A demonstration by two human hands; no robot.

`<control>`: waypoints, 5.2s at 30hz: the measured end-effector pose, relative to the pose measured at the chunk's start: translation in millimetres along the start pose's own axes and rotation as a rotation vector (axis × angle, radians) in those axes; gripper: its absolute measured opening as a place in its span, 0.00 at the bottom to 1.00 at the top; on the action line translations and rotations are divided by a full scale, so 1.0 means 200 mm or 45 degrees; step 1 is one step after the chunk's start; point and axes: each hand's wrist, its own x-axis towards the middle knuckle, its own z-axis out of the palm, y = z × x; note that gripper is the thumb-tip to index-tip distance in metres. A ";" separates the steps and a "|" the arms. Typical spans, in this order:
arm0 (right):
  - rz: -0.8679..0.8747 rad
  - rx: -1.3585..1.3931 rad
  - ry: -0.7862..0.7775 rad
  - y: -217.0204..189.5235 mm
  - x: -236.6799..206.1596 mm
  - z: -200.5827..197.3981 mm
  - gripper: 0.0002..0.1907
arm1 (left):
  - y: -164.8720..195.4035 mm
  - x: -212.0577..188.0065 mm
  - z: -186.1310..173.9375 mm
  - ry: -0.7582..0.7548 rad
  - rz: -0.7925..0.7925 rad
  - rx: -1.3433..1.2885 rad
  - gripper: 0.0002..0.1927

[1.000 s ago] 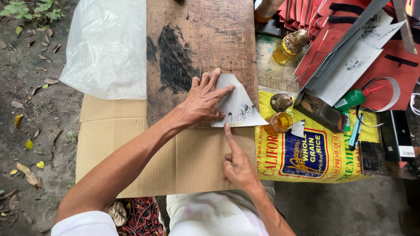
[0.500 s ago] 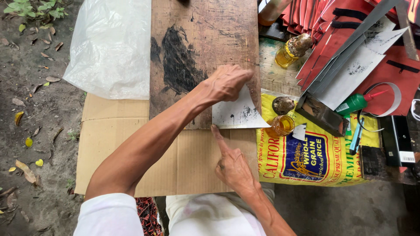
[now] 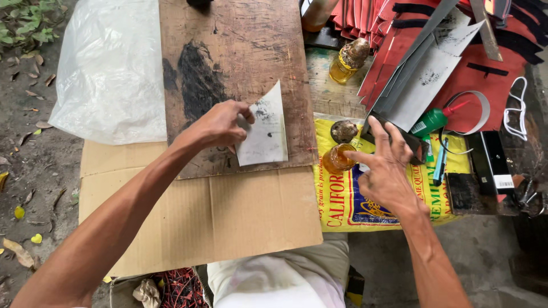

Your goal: The person bends thin metal sheets by hand at an outdoor workbench, pressing folded edges flat against a wooden board and creasing them with their fingers. They work through several sheets one at a time, setting finished folded pieces aside with other completed metal parts.

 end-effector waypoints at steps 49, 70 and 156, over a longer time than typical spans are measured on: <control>0.571 2.052 -0.269 -0.61 -0.24 0.43 0.57 | -0.04 -0.34 0.47 0.789 0.492 -0.045 0.33; 0.512 1.457 -0.510 -0.72 -0.14 0.30 0.53 | -0.06 -0.32 0.48 0.767 0.542 -0.102 0.32; 0.198 1.105 0.611 -0.40 -0.34 -0.05 0.26 | 0.11 0.32 0.01 -0.500 0.199 0.378 0.42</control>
